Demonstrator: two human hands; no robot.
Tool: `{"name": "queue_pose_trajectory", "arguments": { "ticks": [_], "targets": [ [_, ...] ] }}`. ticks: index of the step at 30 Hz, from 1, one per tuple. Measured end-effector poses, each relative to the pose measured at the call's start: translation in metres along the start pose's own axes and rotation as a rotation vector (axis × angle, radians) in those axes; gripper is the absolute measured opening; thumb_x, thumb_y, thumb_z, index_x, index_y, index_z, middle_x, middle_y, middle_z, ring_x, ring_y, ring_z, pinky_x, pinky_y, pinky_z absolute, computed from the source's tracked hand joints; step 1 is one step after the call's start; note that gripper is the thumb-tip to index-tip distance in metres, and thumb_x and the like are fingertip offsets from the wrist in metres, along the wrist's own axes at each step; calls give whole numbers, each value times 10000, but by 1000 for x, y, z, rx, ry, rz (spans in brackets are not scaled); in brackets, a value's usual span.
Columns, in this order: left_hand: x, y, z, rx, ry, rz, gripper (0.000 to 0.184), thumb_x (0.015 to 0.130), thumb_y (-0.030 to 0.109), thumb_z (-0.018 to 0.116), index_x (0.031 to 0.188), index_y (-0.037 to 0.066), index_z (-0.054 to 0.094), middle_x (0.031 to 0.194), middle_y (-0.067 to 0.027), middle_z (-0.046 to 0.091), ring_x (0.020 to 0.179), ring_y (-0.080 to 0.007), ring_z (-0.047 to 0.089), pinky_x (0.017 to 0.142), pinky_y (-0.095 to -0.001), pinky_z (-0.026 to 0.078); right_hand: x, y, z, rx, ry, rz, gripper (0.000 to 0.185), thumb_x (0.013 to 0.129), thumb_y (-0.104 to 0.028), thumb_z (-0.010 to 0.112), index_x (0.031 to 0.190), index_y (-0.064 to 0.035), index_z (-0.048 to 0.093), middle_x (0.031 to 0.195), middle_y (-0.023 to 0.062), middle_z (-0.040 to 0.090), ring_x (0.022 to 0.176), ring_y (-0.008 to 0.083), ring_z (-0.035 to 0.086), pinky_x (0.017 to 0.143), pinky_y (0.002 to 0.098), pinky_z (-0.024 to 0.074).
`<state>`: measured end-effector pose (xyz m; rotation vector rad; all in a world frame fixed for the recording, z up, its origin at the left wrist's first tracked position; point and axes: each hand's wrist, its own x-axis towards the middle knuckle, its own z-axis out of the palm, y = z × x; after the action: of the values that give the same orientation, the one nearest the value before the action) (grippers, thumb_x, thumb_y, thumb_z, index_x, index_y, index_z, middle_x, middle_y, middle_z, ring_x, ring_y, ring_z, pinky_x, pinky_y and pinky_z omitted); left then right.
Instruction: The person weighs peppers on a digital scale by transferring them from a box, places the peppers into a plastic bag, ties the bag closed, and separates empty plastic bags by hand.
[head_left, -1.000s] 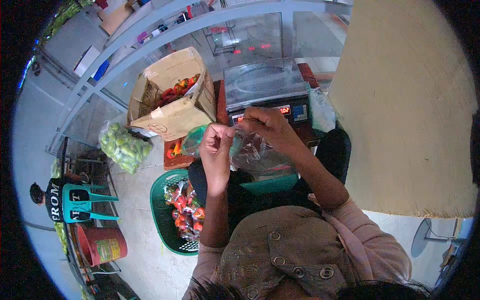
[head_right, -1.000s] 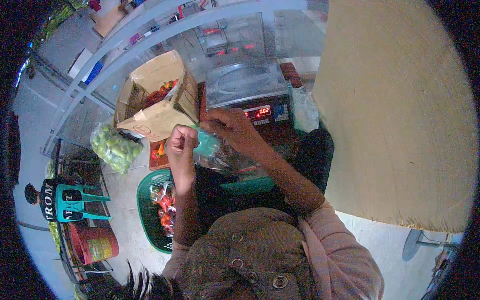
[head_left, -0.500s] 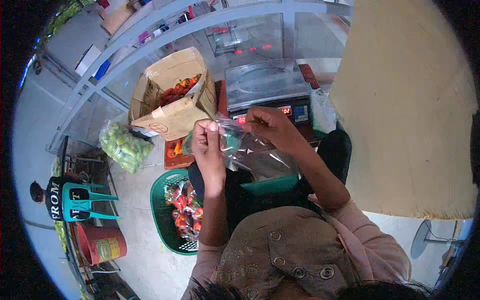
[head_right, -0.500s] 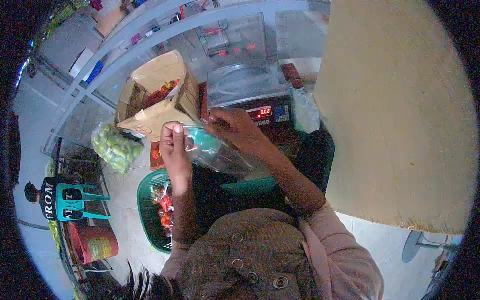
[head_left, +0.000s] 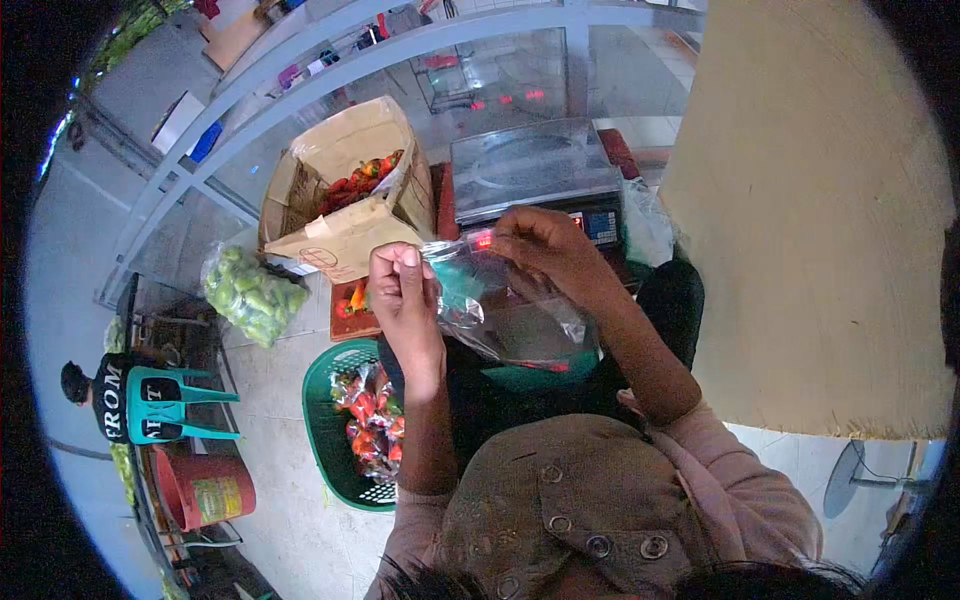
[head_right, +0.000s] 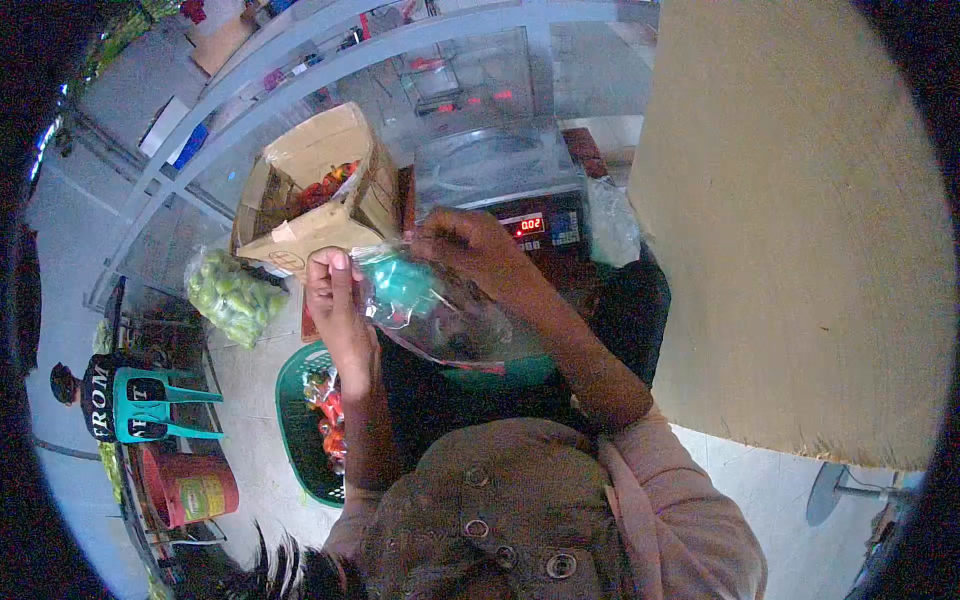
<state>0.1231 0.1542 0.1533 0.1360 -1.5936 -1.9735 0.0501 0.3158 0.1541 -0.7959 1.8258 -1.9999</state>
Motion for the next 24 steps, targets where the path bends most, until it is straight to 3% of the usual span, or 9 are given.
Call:
{"name": "queue_pose_trajectory", "arguments": {
  "ticks": [7,9,19,24],
  "targets": [
    [1,-7,-1,-8,18,58,155,932,196,530,836,85,480,697,41,419,603,-29,348,542,-178,284,3,4,-5,-265,112,-257,243,855,-212,614,702,-63,499,625,-44,425,576,43,366,509,236,300],
    [2,-6,1,2,23,104,166,936,208,525,835,88,472,668,49,413,544,-13,316,475,-174,243,3,1,-3,-250,120,-233,257,851,-215,617,689,-65,484,625,-42,418,582,52,363,514,249,301],
    [15,-5,-27,14,202,230,130,931,174,529,841,91,488,697,61,411,606,-23,338,531,-179,261,-7,3,-31,-130,-21,59,155,844,-192,624,787,-68,549,685,-51,488,594,33,409,519,210,335],
    [15,-6,-29,-45,202,213,124,933,165,527,852,83,481,719,44,426,634,-38,359,569,-184,299,-4,10,-30,15,9,-9,136,875,-170,572,794,-65,537,692,-44,468,611,48,414,541,211,343]
  ]
}}
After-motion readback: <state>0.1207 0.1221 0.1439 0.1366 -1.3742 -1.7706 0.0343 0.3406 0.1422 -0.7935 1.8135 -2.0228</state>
